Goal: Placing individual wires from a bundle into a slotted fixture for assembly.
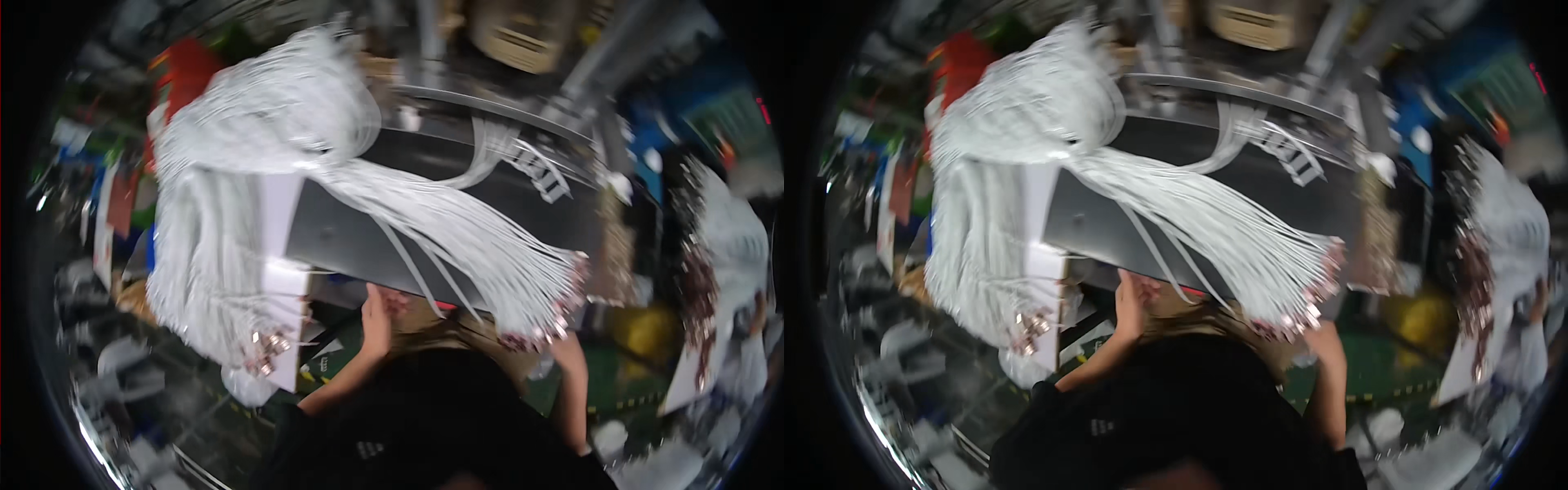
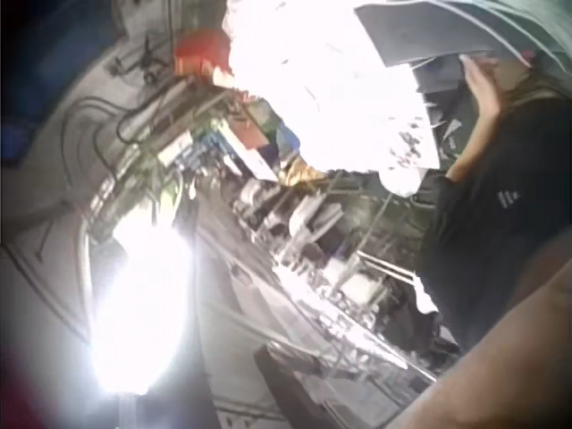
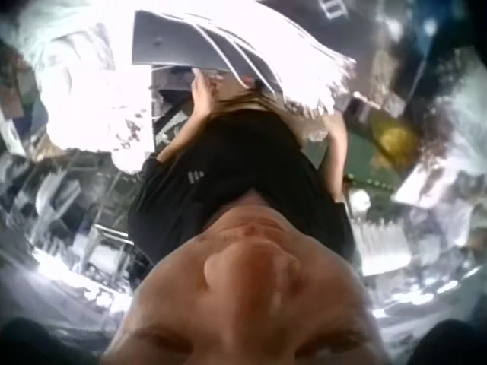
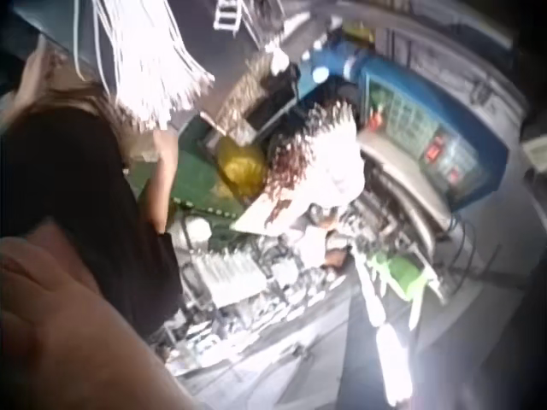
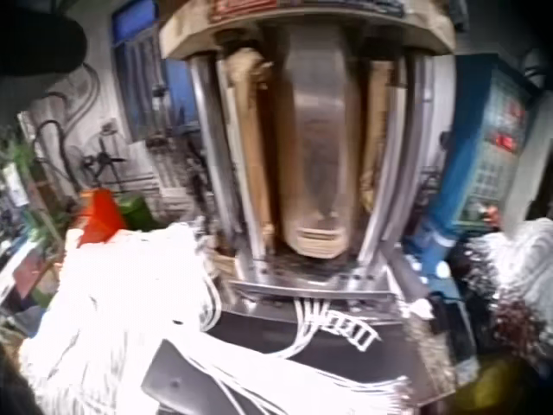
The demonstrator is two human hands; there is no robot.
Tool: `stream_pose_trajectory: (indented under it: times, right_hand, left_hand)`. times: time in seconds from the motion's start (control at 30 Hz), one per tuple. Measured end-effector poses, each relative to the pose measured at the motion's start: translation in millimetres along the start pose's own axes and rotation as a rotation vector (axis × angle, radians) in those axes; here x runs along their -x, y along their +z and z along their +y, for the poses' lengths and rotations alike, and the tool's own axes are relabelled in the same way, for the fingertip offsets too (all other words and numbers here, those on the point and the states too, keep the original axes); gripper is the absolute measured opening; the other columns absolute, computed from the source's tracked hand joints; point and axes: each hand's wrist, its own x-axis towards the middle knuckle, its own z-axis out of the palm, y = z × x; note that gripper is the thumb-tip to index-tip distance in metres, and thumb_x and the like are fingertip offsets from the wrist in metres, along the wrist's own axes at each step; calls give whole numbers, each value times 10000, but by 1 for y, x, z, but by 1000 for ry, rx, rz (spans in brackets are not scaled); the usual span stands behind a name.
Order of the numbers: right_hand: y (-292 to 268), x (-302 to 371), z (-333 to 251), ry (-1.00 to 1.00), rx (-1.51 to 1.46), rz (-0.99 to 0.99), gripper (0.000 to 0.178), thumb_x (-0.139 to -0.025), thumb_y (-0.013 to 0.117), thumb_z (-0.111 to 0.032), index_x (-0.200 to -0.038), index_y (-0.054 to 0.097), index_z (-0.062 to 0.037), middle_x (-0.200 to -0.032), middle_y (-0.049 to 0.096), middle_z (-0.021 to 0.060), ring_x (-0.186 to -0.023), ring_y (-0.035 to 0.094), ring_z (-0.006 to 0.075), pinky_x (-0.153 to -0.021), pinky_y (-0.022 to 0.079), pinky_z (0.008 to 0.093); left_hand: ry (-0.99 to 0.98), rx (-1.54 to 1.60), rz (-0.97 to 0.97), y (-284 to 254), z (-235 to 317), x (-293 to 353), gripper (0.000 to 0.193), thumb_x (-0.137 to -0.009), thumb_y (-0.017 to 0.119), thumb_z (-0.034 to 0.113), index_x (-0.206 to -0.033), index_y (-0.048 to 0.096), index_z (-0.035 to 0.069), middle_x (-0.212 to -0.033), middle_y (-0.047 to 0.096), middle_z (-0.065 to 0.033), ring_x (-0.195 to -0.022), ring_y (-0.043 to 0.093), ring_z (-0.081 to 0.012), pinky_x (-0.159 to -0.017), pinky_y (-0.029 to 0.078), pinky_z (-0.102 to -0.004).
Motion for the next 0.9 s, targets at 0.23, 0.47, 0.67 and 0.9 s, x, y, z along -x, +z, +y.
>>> stream_pose_trajectory:
  times: [0.23, 0.47, 0.67, 0.9]
  right_hand:
    - [-99, -21, -123, -186, -359, 98, 290, -976, 582, -212, -930, 713, 43, -896, 732, 102, -701, 667, 141, -602, 482, 240]
    - [-54, -108, -189, -816, 23, 518, 211, -984, 579, -155, -975, 722, -1, -1002, 717, 52, -799, 651, 126, -762, 503, 249]
    - [-44, -29, -63, -325, -527, 1098, 352, -1026, 501, -149, -692, 520, -40, -672, 524, 3, -584, 475, 82, -527, 365, 239]
    - [86, 13, -10, -18, -58, 340, 150, -882, 662, -102, -974, 694, 12, -803, 692, 95, -727, 640, 206, -652, 499, 324]
  left_hand:
    - [1187, -781, -513, 71, 92, 23, 225, -855, 698, 230, -961, 659, 34, -845, 642, -110, -764, 582, -234, -690, 480, -334]
    - [1225, -892, -939, 153, 110, 39, 230, -783, 733, 126, -1007, 705, 83, -983, 695, -83, -912, 651, -281, -752, 515, -352]
    - [-151, -448, -785, 27, 61, 39, 332, -1034, 539, 279, -889, 666, 9, -797, 658, -72, -715, 633, -144, -641, 491, -265]
    - [117, -48, -136, -44, 16, -33, 266, -1028, 550, 260, -892, 605, 37, -813, 655, -78, -718, 617, -162, -674, 491, -289]
